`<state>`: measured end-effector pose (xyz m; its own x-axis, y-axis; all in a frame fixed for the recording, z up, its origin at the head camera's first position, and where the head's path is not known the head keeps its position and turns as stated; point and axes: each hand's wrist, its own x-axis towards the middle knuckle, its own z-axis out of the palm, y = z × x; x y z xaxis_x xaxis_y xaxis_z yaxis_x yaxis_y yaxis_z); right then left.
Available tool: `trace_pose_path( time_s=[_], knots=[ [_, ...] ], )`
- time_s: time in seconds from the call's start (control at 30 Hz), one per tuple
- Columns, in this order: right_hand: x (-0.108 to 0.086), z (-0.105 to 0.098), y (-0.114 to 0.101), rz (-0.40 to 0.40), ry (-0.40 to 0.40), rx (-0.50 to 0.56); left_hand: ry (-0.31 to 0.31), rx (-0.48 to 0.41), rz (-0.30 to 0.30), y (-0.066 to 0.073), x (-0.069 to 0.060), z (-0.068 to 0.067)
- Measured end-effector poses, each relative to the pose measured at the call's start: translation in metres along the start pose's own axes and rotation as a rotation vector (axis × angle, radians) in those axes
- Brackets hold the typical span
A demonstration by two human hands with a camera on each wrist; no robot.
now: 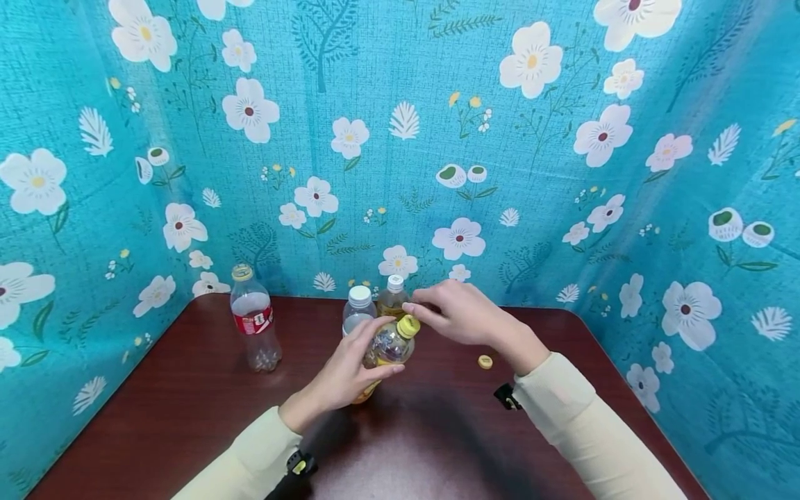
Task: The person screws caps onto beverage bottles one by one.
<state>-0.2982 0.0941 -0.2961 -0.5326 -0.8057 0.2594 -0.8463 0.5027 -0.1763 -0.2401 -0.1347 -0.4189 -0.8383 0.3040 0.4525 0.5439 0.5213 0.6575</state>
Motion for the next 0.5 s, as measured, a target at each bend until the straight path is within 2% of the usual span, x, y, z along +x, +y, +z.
trace_pose_path(
  time_s=[0.17, 0.27, 0.5],
  knots=[
    [-0.0032, -0.0094, 0.0, -0.082, -0.119, 0.135, -0.012, -0.016, -0.015, -0.0004, -0.0001, -0.0005],
    [-0.0038, -0.0117, -0.0021, -0.111, -0.176, 0.176, -0.017, -0.016, -0.025, -0.0004, 0.0002, -0.0015],
    [-0.0015, -0.0079, -0.0023, -0.133, -0.175, 0.195, -0.013, -0.011, -0.016, 0.0002, -0.0006, -0.0012]
  ],
)
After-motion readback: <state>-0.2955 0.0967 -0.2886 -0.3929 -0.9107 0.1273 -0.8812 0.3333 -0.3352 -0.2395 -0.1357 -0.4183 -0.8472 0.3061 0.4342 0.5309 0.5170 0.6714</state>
